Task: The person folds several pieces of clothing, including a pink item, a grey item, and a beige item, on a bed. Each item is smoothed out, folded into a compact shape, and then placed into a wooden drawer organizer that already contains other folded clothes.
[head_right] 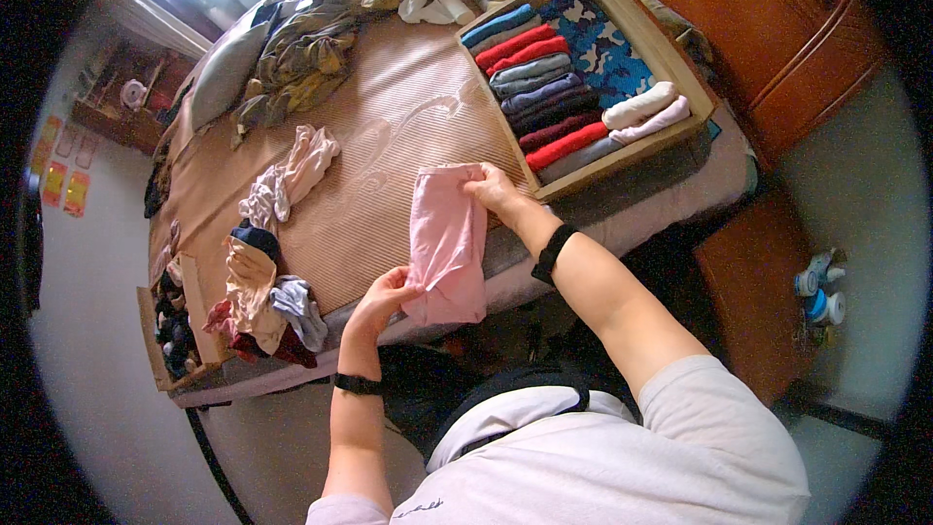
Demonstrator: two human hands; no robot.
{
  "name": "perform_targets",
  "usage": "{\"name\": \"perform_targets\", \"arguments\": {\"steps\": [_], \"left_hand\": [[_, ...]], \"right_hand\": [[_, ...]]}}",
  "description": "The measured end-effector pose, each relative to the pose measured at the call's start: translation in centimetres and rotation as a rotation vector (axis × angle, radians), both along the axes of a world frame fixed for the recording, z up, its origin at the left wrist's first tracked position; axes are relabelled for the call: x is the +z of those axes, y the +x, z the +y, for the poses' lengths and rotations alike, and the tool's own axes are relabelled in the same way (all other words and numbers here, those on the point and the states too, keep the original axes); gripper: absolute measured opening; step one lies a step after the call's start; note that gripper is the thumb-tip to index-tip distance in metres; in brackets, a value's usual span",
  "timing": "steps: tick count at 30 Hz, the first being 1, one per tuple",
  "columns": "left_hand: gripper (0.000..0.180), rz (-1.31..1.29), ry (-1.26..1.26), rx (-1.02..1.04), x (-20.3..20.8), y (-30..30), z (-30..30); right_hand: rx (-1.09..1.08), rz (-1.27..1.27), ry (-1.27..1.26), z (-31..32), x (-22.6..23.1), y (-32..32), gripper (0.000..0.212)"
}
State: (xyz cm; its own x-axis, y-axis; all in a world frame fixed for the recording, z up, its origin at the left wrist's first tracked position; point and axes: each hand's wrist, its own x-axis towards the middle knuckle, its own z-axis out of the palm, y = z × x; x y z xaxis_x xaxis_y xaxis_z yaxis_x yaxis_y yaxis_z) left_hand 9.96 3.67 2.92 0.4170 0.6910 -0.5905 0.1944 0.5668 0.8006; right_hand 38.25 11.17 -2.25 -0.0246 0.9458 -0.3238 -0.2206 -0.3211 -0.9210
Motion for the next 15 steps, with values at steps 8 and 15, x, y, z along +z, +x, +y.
{"name": "perform_targets", "arguments": {"steps": [8, 15], "left_hand": [[0.038, 0.104, 0.122, -0.083, 0.2, 0.9, -1.9], [0.040, -0.130, 0.110, 0.172, -0.6, 1.8, 4.1]], "right_hand": [[0.361, -0.366, 0.138, -0.9, 1.0, 0.2, 0.086], [0.170, -0.120, 0.068, -0.2, -0.9, -0.2, 0.055]]}}
